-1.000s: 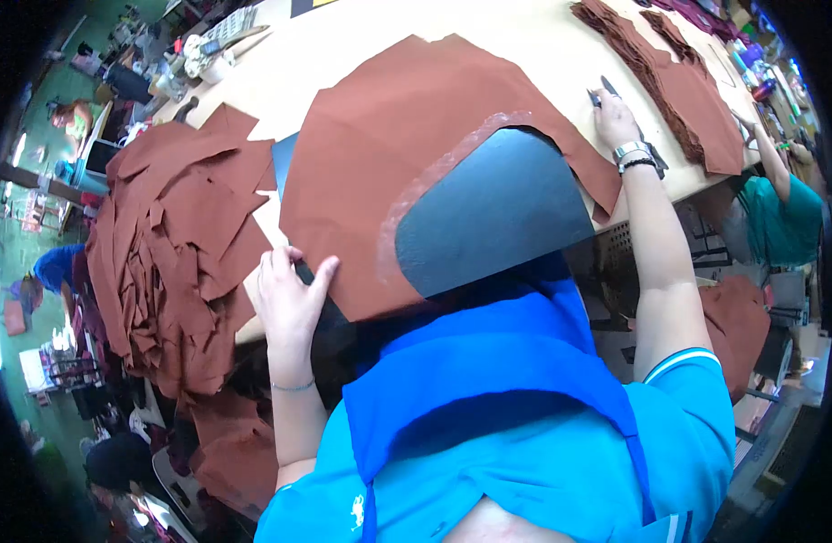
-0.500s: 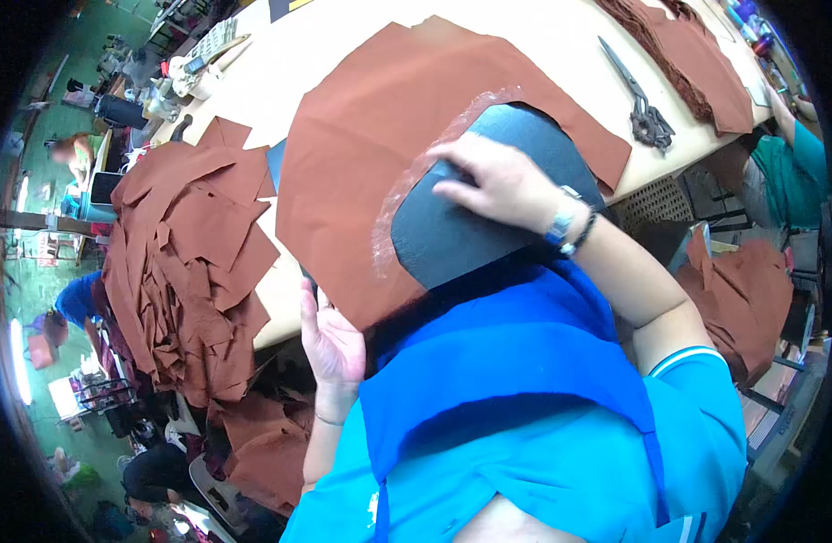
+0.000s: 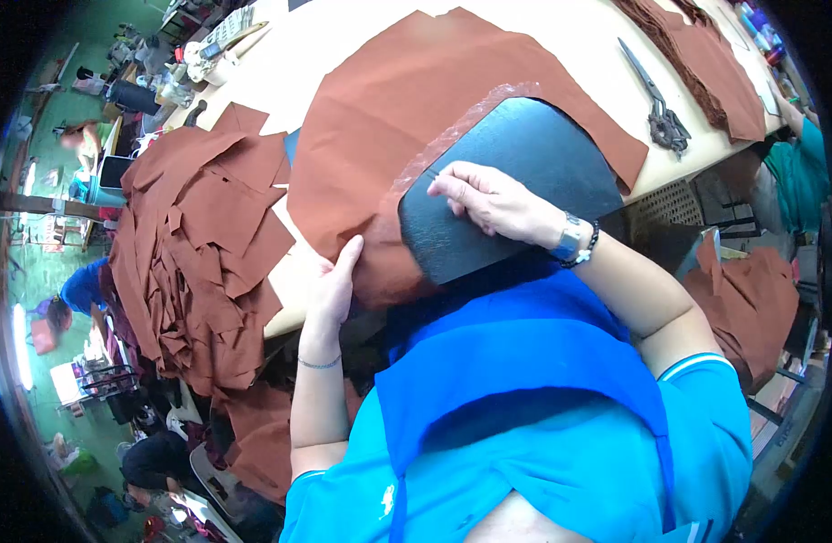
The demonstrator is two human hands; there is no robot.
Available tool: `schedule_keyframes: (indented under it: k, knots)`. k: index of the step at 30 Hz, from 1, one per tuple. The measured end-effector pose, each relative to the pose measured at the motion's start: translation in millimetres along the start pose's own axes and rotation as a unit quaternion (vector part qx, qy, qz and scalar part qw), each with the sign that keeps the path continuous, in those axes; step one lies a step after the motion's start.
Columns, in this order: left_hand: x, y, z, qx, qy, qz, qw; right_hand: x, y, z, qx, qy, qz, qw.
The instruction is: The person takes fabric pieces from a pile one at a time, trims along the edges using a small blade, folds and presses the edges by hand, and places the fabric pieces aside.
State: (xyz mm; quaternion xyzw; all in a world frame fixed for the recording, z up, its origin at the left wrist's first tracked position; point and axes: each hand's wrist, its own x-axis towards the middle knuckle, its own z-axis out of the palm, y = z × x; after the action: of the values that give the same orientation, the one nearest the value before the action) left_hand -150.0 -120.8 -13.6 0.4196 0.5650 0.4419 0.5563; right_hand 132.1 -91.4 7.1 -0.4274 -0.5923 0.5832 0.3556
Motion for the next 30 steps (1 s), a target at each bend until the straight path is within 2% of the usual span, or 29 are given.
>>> schedule_keyframes:
  k: [1, 2, 6, 10, 14, 24, 27, 30]
  knots:
    - [-6.4, 10.6, 3.7, 0.000, -0.038, 0.062, 0.997, -5.1, -9.6, 1.0, 0.076, -0.040, 0.077, 0.993]
    - [-6.6, 7.6, 2.3, -0.027, -0.037, 0.075, 0.996, -9.0, -15.7, 2.5, 0.150, -0.080, 0.152, 0.974]
    - [-6.2, -2.7, -2.2, -0.115, -0.032, 0.102, 0.988, -0.5, -29.5, 11.2, 0.229, -0.123, 0.265, 0.929]
    - [-5.9, -0.4, -3.8, -0.169, -0.031, 0.075, 0.982, 12.3, -19.9, 22.4, 0.281, -0.164, 0.281, 0.903]
    - [-6.7, 0.0, -3.6, -0.179, -0.028, 0.067, 0.981, 23.5, -15.4, 28.8, 0.336, -0.162, 0.272, 0.887]
    - [-7.0, 3.8, -0.6, -0.163, -0.031, 0.076, 0.983, 22.1, -17.3, 30.4, 0.267, -0.165, 0.216, 0.925]
    - [-5.5, 1.1, -2.3, -0.164, -0.034, 0.078, 0.983, 22.0, -17.4, 29.4, 0.295, -0.161, 0.262, 0.905]
    - [-5.4, 0.8, -2.0, -0.167, -0.035, 0.082, 0.982, 25.3, -18.8, 32.7, 0.284, -0.163, 0.251, 0.911]
